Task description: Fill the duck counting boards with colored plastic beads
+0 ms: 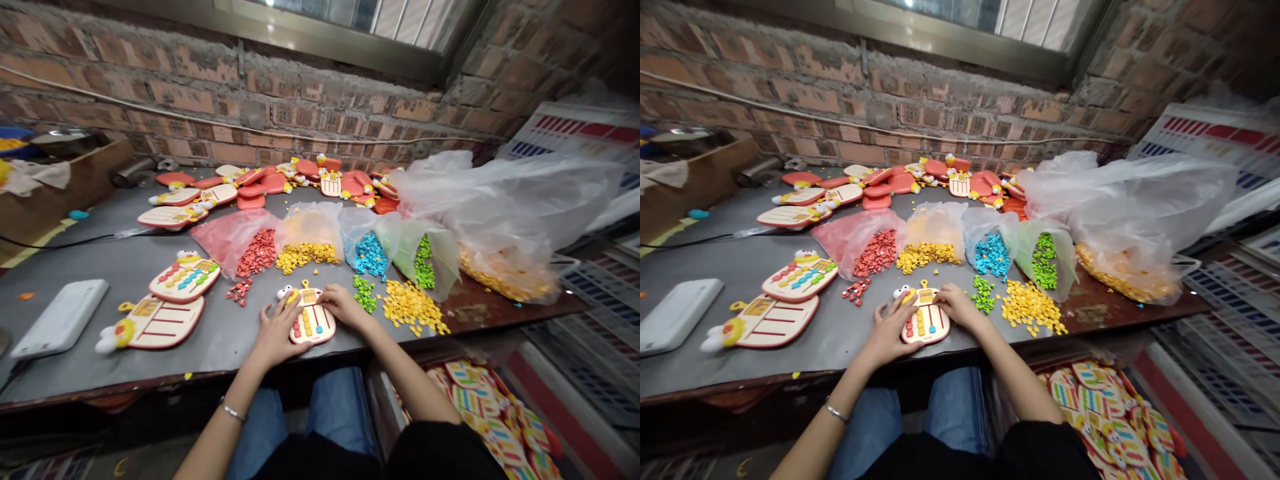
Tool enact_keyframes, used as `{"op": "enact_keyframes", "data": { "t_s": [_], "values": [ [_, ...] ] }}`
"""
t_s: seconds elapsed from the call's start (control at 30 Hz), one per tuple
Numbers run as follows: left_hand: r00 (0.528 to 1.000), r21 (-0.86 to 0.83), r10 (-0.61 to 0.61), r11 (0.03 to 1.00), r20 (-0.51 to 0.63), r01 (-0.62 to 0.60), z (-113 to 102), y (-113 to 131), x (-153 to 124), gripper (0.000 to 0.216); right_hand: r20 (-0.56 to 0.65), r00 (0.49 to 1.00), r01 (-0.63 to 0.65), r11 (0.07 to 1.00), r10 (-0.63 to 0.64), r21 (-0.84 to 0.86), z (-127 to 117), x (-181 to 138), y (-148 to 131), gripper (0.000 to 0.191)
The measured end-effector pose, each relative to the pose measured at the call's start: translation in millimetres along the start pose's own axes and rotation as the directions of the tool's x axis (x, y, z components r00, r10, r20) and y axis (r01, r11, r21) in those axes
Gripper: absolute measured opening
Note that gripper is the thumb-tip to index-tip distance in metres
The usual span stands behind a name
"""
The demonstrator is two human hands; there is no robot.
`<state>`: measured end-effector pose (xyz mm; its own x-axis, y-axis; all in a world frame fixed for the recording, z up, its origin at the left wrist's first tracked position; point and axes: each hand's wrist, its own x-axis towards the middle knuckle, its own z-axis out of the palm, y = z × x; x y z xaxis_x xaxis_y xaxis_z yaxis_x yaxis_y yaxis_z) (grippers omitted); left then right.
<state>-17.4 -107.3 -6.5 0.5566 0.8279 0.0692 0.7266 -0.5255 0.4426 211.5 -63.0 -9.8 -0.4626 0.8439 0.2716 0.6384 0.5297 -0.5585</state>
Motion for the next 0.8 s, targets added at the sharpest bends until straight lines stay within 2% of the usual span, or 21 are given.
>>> {"op": "enact_keyframes", "data": {
  "t_s": [0.13, 0.17, 0.23, 0.3, 0.33, 0.37, 0.4, 0.43, 0.47, 0.5, 0.53, 0.57, 0.67, 0.73, 0.8],
  "values": [
    [1.0, 0.011, 0.008, 1.0, 0.002, -0.008, 0, 0, 0, 0.075, -0.051, 0.998, -0.022, 0.981, 0.032, 0.195, 6, -4, -11, 0.013],
    [1.0, 0.014, 0.007, 1.0, 0.003, -0.007, 0, 0, 0, 0.075, -0.027, 1.0, -0.002, 0.973, 0.008, 0.231, 5, -4, -13, 0.012],
    [1.0, 0.019, 0.008, 1.0, 0.001, -0.008, 1, -1, 1, 0.073, 0.104, 0.992, 0.038, 0.948, -0.074, 0.317, -1, -6, -15, 0.009],
    [1.0, 0.026, 0.018, 1.0, -0.009, -0.017, 2, -2, 1, 0.069, 0.204, 0.974, 0.008, 0.912, -0.1, 0.409, -14, -9, -10, 0.009],
    [1.0, 0.031, 0.025, 0.999, -0.018, -0.024, 3, -3, 1, 0.068, 0.185, 0.981, -0.033, 0.901, -0.053, 0.432, -22, -12, -4, 0.012],
    [0.999, 0.035, 0.032, 0.999, -0.027, -0.031, 3, -4, 1, 0.067, 0.106, 0.994, -0.08, 0.901, 0.038, 0.426, -30, -14, 5, 0.014],
    [0.999, 0.04, 0.04, 0.998, -0.035, -0.038, 4, -5, 1, 0.067, -0.022, 0.987, -0.137, 0.912, 0.157, 0.387, -38, -15, 17, 0.015],
    [0.998, 0.045, 0.047, 0.998, -0.042, -0.045, 5, -6, 1, 0.067, -0.169, 0.948, -0.206, 0.925, 0.269, 0.318, -46, -15, 30, 0.015],
    [0.998, 0.05, 0.052, 0.998, -0.047, -0.049, 6, -7, 1, 0.067, -0.304, 0.888, -0.287, 0.932, 0.346, 0.223, -53, -15, 45, 0.016],
    [0.997, 0.055, 0.056, 0.997, -0.05, -0.053, 7, -8, 1, 0.067, -0.385, 0.84, -0.369, 0.922, 0.383, 0.112, -59, -13, 60, 0.016],
    [0.997, 0.06, 0.057, 0.997, -0.051, -0.054, 8, -9, 1, 0.066, -0.413, 0.819, -0.436, 0.9, 0.398, 0.003, -64, -11, 73, 0.017],
    [0.997, 0.062, 0.057, 0.997, -0.05, -0.054, 8, -9, 1, 0.066, -0.402, 0.821, -0.478, 0.873, 0.404, -0.098, -67, -9, 85, 0.018],
    [0.998, 0.061, 0.053, 0.997, -0.045, -0.051, 9, -9, 1, 0.066, -0.309, 0.862, -0.489, 0.82, 0.402, -0.296, -70, -3, 105, 0.019],
    [0.998, 0.056, 0.052, 0.997, -0.043, -0.05, 8, -8, 1, 0.066, -0.327, 0.868, -0.473, 0.825, 0.374, -0.311, -71, -2, 108, 0.017],
    [0.998, 0.051, 0.053, 0.997, -0.043, -0.051, 7, -8, 1, 0.065, -0.402, 0.852, -0.453, 0.858, 0.336, -0.242, -72, -5, 107, 0.015]
  ]
}}
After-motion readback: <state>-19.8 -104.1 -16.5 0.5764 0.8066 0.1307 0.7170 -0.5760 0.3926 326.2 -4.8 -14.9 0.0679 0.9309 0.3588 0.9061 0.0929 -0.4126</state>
